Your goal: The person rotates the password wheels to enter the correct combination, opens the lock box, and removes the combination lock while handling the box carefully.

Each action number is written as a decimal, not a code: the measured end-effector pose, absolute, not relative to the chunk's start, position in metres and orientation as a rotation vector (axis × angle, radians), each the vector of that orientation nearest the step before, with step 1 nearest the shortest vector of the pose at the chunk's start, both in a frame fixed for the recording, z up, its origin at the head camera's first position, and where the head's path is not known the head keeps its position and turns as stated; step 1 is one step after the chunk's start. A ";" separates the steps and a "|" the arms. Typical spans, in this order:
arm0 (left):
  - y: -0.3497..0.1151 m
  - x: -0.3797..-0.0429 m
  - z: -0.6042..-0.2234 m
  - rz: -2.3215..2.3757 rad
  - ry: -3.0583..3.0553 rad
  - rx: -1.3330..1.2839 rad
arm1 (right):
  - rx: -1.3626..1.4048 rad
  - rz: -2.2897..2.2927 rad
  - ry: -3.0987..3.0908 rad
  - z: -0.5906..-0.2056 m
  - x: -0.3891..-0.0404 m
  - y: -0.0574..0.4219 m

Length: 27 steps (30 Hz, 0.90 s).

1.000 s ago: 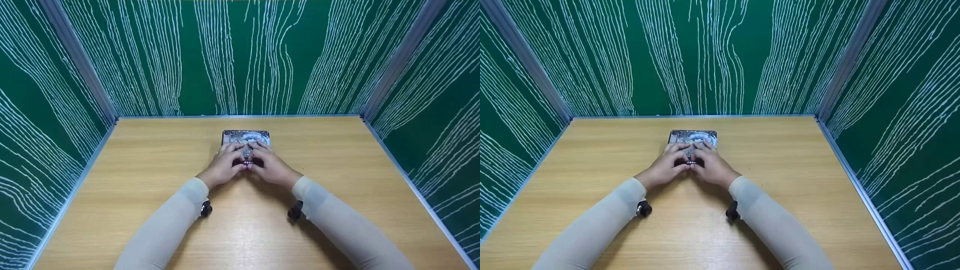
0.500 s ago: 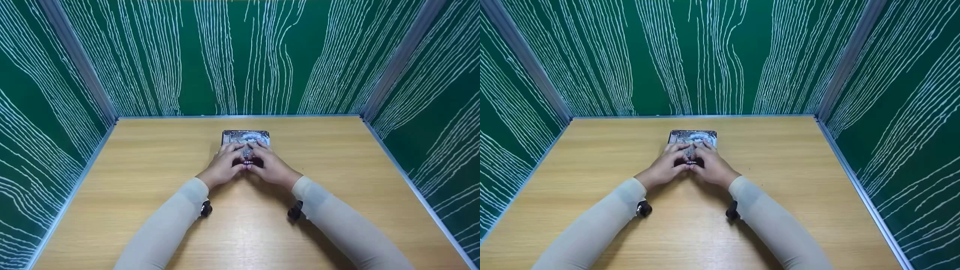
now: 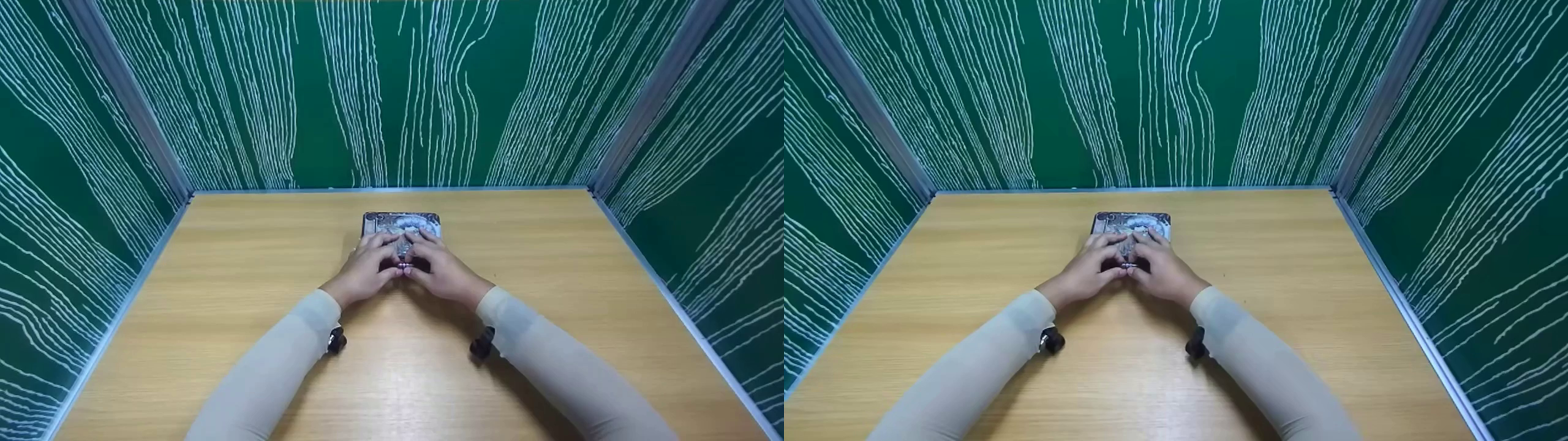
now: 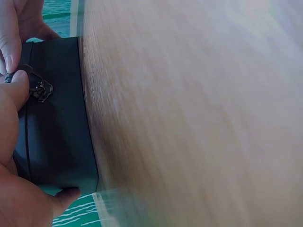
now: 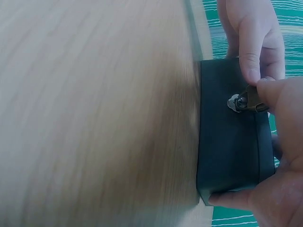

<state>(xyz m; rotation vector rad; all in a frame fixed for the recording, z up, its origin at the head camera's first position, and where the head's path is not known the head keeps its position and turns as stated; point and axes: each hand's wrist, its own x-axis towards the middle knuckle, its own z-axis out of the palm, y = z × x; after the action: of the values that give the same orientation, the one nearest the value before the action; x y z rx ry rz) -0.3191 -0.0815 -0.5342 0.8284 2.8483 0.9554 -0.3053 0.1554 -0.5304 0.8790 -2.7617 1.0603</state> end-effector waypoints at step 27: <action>-0.082 -0.321 -0.536 0.958 2.851 0.848 | 0.902 1.049 -2.734 -0.531 -0.307 0.155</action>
<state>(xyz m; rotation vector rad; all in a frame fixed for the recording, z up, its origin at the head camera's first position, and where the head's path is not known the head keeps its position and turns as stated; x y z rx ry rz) -0.3206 -0.0822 -0.5360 0.8480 2.8509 0.9578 -0.3068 0.1552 -0.5309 0.9024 -2.7339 1.0494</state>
